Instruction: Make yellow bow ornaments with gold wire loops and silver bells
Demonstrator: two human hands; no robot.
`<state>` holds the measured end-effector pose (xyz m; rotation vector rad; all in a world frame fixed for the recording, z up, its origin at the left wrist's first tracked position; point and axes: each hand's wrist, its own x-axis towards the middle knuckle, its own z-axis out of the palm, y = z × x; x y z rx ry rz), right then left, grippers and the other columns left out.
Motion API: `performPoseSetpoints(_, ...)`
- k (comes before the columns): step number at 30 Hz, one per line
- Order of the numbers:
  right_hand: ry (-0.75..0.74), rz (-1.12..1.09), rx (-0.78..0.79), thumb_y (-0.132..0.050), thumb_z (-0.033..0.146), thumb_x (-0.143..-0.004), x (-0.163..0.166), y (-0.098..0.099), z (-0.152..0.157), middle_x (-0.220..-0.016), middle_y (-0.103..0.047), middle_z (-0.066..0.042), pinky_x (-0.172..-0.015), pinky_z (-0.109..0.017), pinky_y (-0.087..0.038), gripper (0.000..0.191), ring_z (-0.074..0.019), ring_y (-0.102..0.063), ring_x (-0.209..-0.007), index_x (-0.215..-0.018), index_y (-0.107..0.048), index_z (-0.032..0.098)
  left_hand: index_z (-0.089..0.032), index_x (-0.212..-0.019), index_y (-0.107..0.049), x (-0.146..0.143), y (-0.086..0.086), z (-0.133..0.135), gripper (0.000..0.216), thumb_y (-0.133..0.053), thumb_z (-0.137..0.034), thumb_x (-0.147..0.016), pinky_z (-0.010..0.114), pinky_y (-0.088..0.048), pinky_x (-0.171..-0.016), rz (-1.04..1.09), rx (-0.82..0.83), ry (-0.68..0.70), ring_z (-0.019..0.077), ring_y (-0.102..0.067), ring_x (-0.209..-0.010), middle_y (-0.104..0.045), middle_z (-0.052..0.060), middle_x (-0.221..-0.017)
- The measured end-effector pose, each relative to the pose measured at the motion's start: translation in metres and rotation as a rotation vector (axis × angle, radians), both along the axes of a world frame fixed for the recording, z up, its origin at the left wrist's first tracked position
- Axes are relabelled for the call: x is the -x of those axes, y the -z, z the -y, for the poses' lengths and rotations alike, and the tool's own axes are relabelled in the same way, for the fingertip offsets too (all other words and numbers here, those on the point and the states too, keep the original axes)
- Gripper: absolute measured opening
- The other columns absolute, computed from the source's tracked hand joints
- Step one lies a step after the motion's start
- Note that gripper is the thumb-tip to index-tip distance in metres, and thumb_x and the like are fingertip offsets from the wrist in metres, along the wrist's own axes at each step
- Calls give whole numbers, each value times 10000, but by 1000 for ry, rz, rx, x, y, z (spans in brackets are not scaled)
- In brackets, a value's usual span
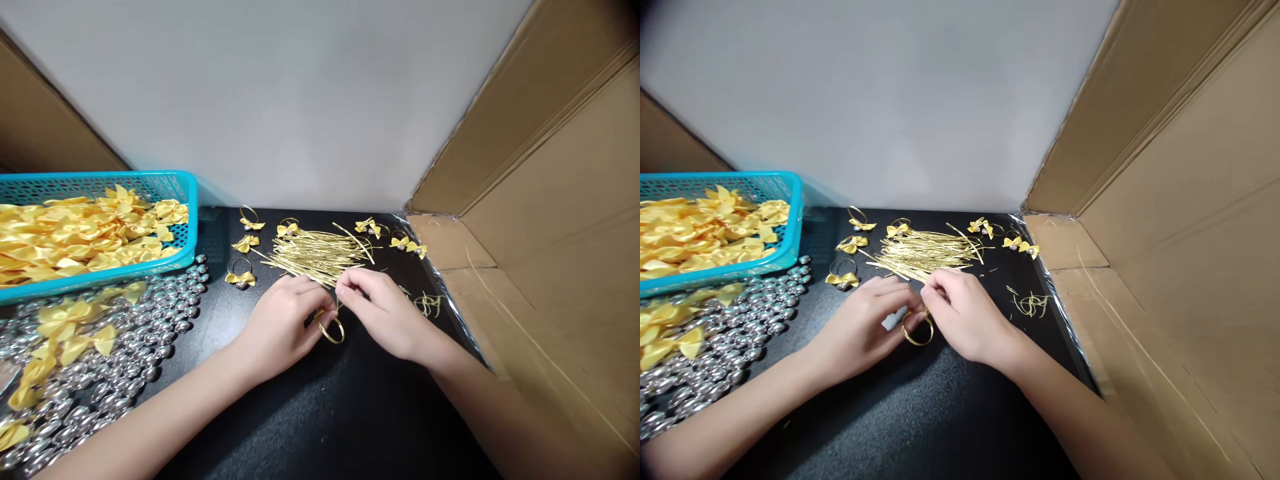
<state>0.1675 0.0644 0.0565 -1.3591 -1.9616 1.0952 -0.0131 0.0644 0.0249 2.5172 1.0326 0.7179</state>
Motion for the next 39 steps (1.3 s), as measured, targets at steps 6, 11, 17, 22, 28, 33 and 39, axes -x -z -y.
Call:
performPoseSetpoints(6, 5, 3, 78, -458, 236, -930, -5, 6, -7, -661, -468, 41, -605, -262, -326, 258, -120, -430, -637, -676, -439, 197, -202, -798, -600, 1, -1, 0, 138, -529, -195, -917, 312, -399, -667, 25, -30, 25, 166, -567, -671, -687, 16, -752)
performPoseSetpoints(11, 7, -23, 79, -464, 245, -934, -5, 6, -7, -652, -435, 47, -595, -259, -316, 246, -117, -403, -626, -693, -442, 199, -195, -791, -617, 3, -3, -1, 124, -565, -212, -902, 286, -433, -668, 273, 54, -108, 153, -568, -677, -677, 7, -732)
performPoseSetpoints(17, -1, -12, -195, -507, 184, -925, 0, 1, 5, -766, -522, 12, -721, -293, -396, 196, -144, -503, -759, -730, -515, 195, -188, -761, -649, 4, 1, -6, 150, -617, -287, -868, 258, -401, -585, 399, 185, -359, 140, -512, -611, -624, -11, -662)
performPoseSetpoints(22, 36, 39, -435, -576, 156, -884, 3, 1, 13, -1041, -574, -58, -923, -399, -421, 110, -220, -527, -1035, -794, -607, 212, -180, -755, -662, 3, 3, -8, 197, -611, -342, -855, 251, -380, -556, 439, 299, -407, 132, -480, -582, -627, -5, -655)
performPoseSetpoints(28, 94, -121, -431, -577, 146, -900, 5, 3, 11, -909, -634, -32, -865, -368, -473, 118, -194, -596, -930, -829, -634, 221, -174, -769, -659, 2, 3, -7, 213, -605, -363, -850, 236, -365, -517, 454, 378, -409, 120, -462, -548, -635, 1, -670)
performPoseSetpoints(33, 120, -211, -426, -609, 161, -888, 0, 2, 7, -907, -659, -25, -847, -343, -484, 78, -179, -617, -910, -863, -658, 216, -176, -749, -650, 1, 2, -6, 208, -601, -345, -860, 236, -364, -521, 434, 325, -418, 117, -441, -542, -621, -13, -644)
performPoseSetpoints(39, 216, -312, -392, -567, 239, -927, -10, 0, -1, -887, -687, -31, -824, -336, -501, 135, -178, -635, -886, -853, -677, 214, -183, -760, -636, 1, 2, -3, 154, -601, -262, -888, 239, -406, -597, 400, 162, -339, 125, -511, -614, -646, -13, -684)
